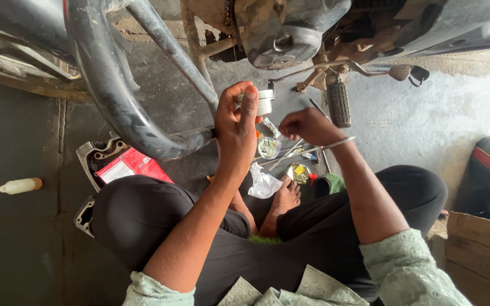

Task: Installing piston rings and preparing the engine block for assembly during a motorcycle repair.

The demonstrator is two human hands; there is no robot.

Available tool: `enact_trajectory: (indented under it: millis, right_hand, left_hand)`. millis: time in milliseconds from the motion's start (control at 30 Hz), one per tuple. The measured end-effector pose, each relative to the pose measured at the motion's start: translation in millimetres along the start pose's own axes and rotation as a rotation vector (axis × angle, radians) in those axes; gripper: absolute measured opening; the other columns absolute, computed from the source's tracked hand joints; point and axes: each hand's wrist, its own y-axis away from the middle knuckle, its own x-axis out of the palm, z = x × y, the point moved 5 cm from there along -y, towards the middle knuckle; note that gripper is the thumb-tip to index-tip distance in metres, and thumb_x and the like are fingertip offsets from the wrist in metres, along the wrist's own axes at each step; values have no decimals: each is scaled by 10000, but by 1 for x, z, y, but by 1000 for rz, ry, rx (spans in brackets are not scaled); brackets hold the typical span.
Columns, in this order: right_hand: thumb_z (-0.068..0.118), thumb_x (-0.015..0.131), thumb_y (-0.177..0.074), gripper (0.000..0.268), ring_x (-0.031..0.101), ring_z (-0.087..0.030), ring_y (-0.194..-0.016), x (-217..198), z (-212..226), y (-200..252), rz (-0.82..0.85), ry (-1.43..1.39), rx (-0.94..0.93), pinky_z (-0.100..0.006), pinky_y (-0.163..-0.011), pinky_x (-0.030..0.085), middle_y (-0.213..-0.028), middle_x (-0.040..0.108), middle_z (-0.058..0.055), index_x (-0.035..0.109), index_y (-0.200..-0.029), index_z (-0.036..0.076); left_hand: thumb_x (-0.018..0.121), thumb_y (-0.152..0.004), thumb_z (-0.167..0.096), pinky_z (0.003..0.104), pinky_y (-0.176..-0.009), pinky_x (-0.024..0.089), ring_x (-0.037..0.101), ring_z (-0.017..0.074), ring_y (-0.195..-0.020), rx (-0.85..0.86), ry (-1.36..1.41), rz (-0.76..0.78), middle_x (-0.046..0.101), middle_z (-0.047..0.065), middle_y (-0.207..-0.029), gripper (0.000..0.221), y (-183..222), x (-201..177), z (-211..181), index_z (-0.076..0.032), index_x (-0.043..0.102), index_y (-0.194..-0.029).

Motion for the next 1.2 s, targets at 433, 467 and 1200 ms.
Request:
enact_trajectory:
  millis: [433, 467, 1200]
  right_hand:
    - [161, 898, -658, 200, 748, -307, -749, 106, -218, -54, -223, 433, 275, -400, -715, 593, -777, 748, -140, 805, -825, 101]
    - [179, 902, -656, 207, 750, -302, -748, 109, -217, -54, -236, 437, 255, -401, -715, 594, -775, 751, -133, 796, -815, 100]
    - [203, 839, -820, 70, 737, -208, -687, 45, -80, -34, -253, 357, 287, -356, -697, 602, -793, 776, -83, 847, -848, 139]
  left_hand:
    - [623, -980, -476, 231, -626, 503, 624, 97, -774, -69, -88, -22, 629, 46, -996, 512, 6, 0, -1, -33, 625, -1238]
    - [628, -1004, -478, 229, -665, 521, 622, 97, -803, -13, -55, 4, 629, 48, -1019, 511, 6, 0, 0, -26, 620, -1242]
    - [564, -996, -511, 268, -726, 599, 727, 164, -844, -96, 71, 81, 673, 65, -1087, 542, 7, 9, -7, -45, 624, -1266]
